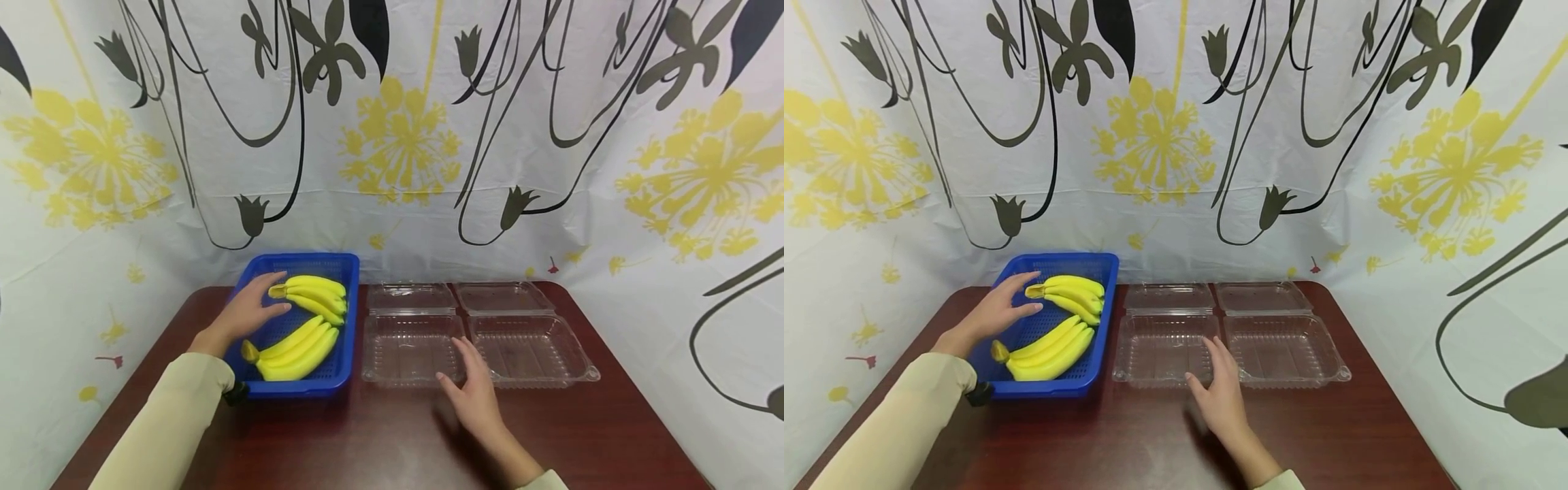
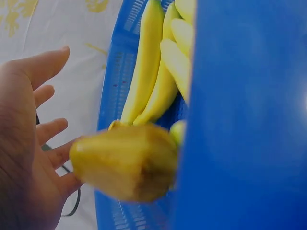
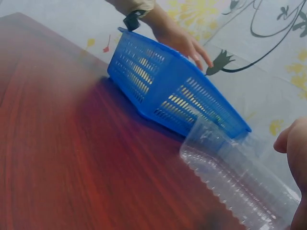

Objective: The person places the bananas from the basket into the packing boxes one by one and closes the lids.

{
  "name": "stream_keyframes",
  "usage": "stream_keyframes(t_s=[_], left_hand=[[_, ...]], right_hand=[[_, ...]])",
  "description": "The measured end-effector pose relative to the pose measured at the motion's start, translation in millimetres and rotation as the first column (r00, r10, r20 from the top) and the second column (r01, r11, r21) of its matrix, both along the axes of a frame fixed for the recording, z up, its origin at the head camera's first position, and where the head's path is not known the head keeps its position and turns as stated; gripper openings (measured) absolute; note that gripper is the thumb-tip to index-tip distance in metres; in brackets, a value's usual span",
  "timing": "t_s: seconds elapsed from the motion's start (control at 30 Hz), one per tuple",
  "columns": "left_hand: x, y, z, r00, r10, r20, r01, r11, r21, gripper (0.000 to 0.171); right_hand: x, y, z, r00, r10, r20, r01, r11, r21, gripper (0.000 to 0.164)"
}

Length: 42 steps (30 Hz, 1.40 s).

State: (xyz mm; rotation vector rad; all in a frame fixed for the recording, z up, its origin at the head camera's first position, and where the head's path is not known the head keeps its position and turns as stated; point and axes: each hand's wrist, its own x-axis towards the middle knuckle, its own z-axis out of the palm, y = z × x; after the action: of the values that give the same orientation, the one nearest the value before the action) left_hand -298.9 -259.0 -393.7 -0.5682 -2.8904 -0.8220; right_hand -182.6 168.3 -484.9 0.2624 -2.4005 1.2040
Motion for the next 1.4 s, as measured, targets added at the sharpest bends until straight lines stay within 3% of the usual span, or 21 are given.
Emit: stream_keyframes(t_s=[0.23,0.47,0.67,0.87,1.1,1.4], left_hand=[[-5.1,11,5.0,0.999,-0.014,0.044,0.014,1.000,-0.005,0.073],[-7.2,8,13.4,0.998,-0.028,0.053,0.028,1.000,-0.003,0.070],[-15.0,4,19.2,0.998,-0.030,0.054,0.031,1.000,-0.006,0.068],[-27.0,5,22.2,0.994,0.004,0.107,-0.001,1.000,-0.030,0.069],[-40.9,2,17.9,0.990,0.015,0.137,-0.009,0.999,-0.041,0.068],[-52.8,6,1.2,0.976,0.088,0.197,-0.094,0.995,0.021,0.066]], right_hand=[[0.0,-3,-8.2,0.998,-0.039,0.041,0.040,0.999,-0.030,0.069],[-1.5,-2,-14.8,0.998,-0.068,0.008,0.068,0.998,-0.009,0.071],[3.3,-5,-18.8,0.995,-0.094,0.042,0.094,0.996,0.003,0.071],[3.4,-5,-25.1,0.991,-0.106,0.081,0.112,0.991,-0.071,0.070],[1.5,-1,-35.8,0.990,-0.103,0.092,0.117,0.980,-0.159,0.065],[0.8,1,-41.1,0.982,-0.097,0.160,0.136,0.957,-0.257,0.064]])
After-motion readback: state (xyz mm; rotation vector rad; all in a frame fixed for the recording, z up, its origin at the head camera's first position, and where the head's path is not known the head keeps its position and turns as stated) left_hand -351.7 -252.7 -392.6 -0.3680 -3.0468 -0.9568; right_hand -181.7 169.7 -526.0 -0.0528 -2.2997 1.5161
